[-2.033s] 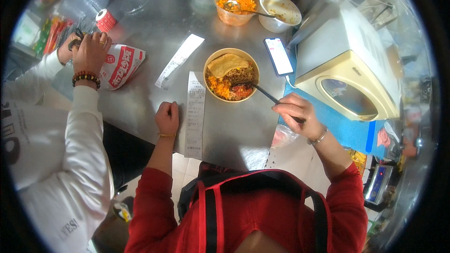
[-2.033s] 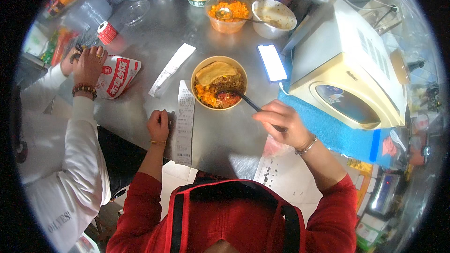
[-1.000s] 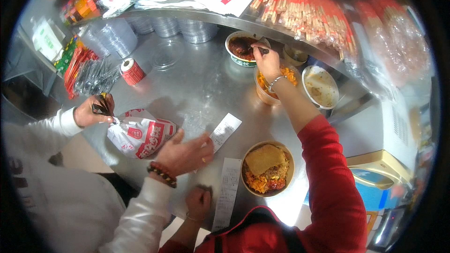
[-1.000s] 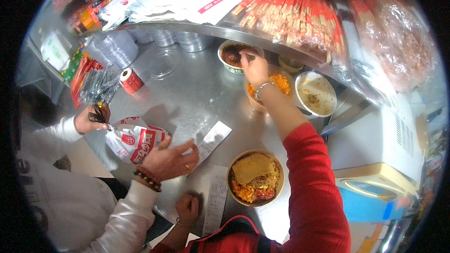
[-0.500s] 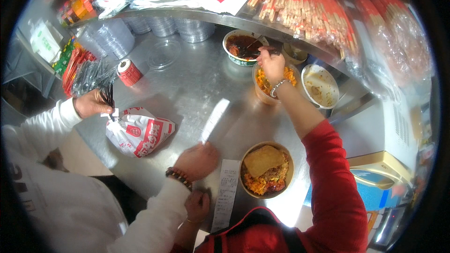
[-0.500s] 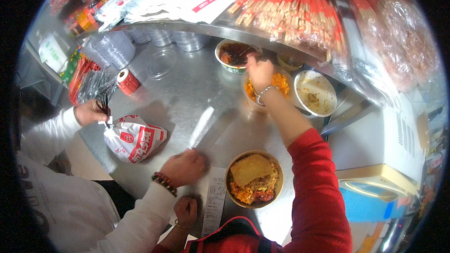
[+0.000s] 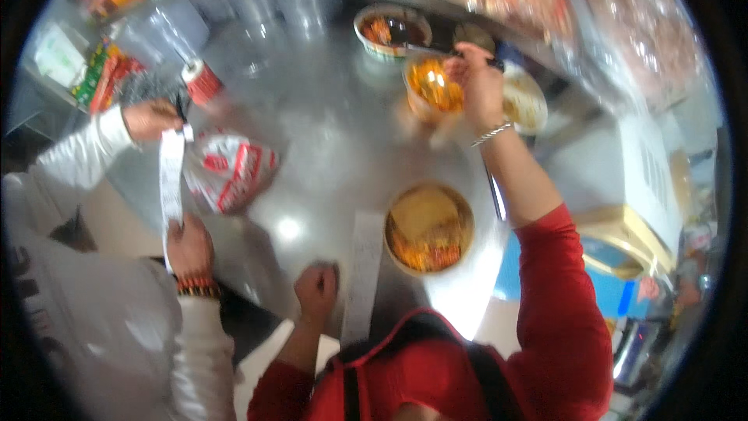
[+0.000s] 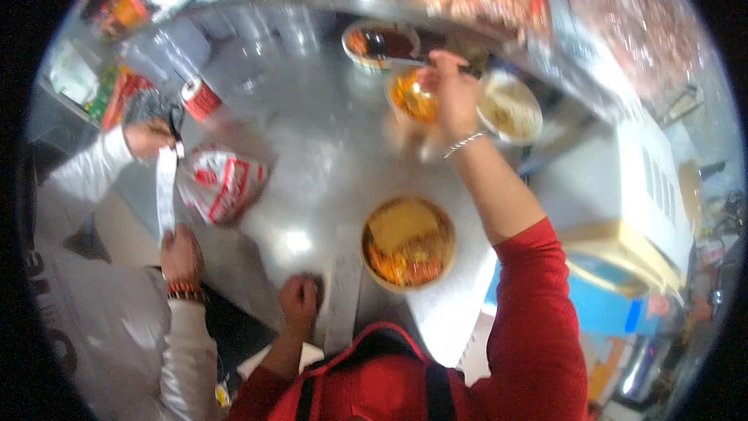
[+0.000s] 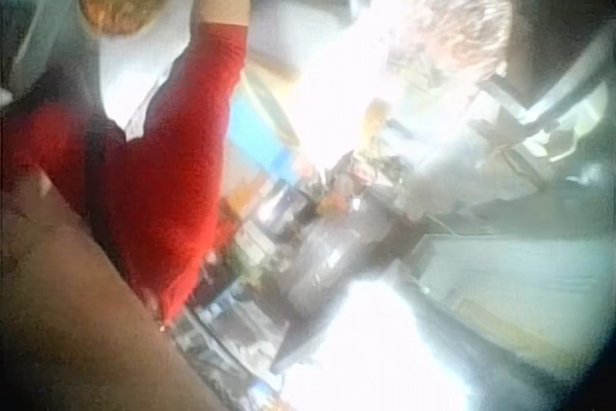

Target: The person assembles a takeout meal by adding toppings and sauces to a bowl of rice, then places it in a plastic bag with chopsticks. They also add a fried egg from a rice cooker to the bowl before packaging.

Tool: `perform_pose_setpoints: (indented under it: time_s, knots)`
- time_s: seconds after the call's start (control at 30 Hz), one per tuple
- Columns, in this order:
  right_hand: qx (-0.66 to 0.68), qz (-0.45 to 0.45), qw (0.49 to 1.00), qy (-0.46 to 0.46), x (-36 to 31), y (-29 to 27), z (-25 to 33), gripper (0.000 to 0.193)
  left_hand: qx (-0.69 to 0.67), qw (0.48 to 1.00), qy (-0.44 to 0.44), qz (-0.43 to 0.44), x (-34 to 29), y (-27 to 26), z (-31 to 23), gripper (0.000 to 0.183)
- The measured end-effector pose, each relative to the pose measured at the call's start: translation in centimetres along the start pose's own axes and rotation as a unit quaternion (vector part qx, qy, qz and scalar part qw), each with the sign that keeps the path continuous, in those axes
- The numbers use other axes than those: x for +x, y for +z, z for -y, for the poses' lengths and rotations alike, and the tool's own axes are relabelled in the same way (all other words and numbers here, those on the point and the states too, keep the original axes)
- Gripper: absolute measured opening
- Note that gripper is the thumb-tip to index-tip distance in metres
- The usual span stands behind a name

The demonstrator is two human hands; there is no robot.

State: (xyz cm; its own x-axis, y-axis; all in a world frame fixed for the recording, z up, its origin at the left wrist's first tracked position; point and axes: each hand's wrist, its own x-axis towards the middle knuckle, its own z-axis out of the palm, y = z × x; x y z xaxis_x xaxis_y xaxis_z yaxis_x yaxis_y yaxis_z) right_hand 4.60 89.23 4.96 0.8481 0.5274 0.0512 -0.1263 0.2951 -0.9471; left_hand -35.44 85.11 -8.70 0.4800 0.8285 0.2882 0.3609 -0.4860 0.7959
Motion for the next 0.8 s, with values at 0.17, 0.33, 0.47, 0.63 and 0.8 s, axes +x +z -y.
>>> perform_pose_setpoints:
  time_s: [0.17,0.33,0.47,0.63,0.8]
  knots:
    - [-0.032,0.082,0.996,0.020,-14.0,-8.9,5.6,0.023,-0.011,1.000,0.017,-0.011,-0.4,0.4,1.1,0.020]
    - [-0.152,0.075,0.985,0.022,-23.3,-13.6,7.5,0.019,-0.013,1.000,0.014,-0.014,-0.5,0.4,1.2,0.020]
    - [-0.267,0.182,0.945,-0.056,-26.4,-15.4,7.4,0.013,0.010,0.998,0.050,-0.031,-0.4,0.6,1.2,0.021]
    - [-0.372,0.359,0.822,-0.239,-26.9,-16.0,7.2,0.018,0.004,0.997,0.063,-0.037,-0.4,0.9,1.4,0.022]
    - [-0.406,0.398,0.758,-0.320,-27.0,-15.6,7.3,0.027,0.010,0.996,0.071,-0.046,-0.4,0.9,1.4,0.021]
